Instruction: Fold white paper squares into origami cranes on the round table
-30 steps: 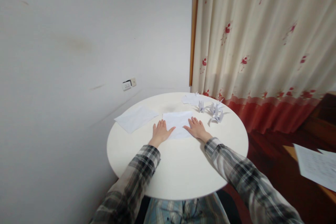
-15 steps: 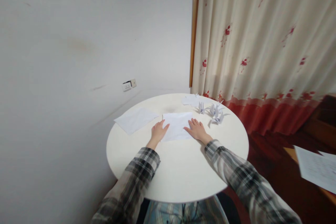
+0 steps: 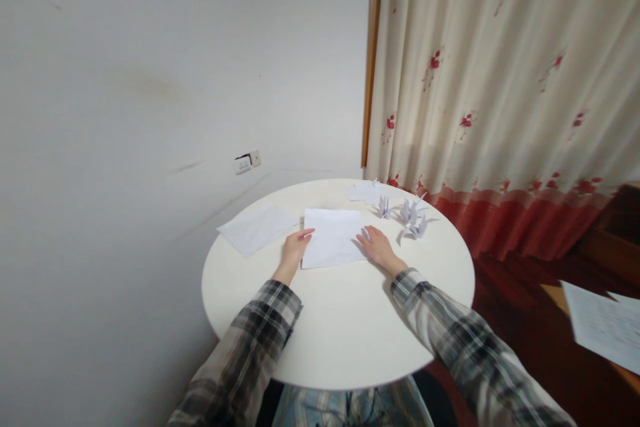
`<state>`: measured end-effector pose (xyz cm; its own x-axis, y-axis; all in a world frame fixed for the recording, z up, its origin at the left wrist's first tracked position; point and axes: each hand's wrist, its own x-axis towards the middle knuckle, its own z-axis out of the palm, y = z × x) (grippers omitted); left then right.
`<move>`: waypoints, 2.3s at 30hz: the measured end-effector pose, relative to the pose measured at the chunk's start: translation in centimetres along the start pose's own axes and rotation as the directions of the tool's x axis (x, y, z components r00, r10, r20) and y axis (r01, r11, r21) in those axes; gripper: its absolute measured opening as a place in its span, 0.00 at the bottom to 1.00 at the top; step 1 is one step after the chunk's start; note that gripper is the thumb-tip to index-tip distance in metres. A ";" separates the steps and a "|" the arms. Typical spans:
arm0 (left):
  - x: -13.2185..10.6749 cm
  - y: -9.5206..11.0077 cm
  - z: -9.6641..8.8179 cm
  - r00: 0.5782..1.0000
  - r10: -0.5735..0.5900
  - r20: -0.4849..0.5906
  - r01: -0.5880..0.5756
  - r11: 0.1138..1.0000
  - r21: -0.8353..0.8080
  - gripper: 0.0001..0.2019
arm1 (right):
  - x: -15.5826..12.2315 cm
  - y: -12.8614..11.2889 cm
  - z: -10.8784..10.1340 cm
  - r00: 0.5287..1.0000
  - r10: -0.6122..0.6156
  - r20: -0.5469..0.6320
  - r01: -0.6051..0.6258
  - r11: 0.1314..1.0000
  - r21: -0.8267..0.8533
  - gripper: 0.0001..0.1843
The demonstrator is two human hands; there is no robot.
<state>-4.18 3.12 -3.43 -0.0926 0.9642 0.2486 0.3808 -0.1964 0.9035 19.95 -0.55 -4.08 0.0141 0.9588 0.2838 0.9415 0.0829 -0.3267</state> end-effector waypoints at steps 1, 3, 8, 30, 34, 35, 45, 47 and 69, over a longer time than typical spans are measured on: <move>0.0 0.2 -0.2 0.998 -0.003 -0.056 0.000 0.998 -0.055 0.16 | 0.1 0.2 0.1 1.000 0.005 -0.008 -0.005 1.000 0.003 0.28; 0.3 0.4 -0.9 0.978 0.004 -0.209 -0.038 0.987 -0.157 0.16 | 0.2 0.4 0.1 1.000 0.007 -0.010 -0.006 1.000 0.005 0.28; 1.5 0.1 -3.2 0.809 -0.023 -0.588 -0.138 0.964 -0.227 0.17 | 0.2 0.8 0.3 1.000 -0.009 -0.009 0.009 1.000 0.003 0.28; 1.9 -3.2 -5.8 0.702 0.063 -0.710 0.171 0.952 0.253 0.29 | -0.1 0.7 0.4 0.999 -0.035 -0.034 0.035 0.999 0.006 0.27; 1.1 -2.1 -5.6 0.709 0.150 -0.689 0.188 0.902 0.390 0.32 | 0.0 0.5 -0.1 0.981 -0.024 -0.192 0.039 0.997 0.071 0.25; 1.1 -2.0 -5.6 0.722 0.173 -0.669 0.179 0.888 0.423 0.32 | 0.1 0.5 -0.5 0.965 -0.011 -0.263 0.036 0.995 0.089 0.24; 1.9 -3.2 -3.3 0.943 0.283 0.178 -0.330 0.703 0.631 0.19 | 0.9 4.7 -4.0 0.617 0.283 -0.734 -0.120 0.956 0.268 0.22; 1.8 -3.2 -2.9 0.929 0.290 0.231 -0.370 0.699 0.612 0.18 | 0.9 5.3 -4.0 0.579 0.354 -0.735 -0.183 0.934 0.306 0.23; -2.2 4.4 4.0 0.965 0.011 0.262 0.077 0.943 -0.323 0.21 | -0.4 -5.4 -3.1 0.901 0.226 -0.370 0.177 0.586 0.791 0.26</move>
<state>1.39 0.86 -1.35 0.1555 0.9750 0.1584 0.0549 -0.1686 0.9841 15.92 -2.24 0.41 0.3503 0.7823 0.5150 0.2877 0.4334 -0.8540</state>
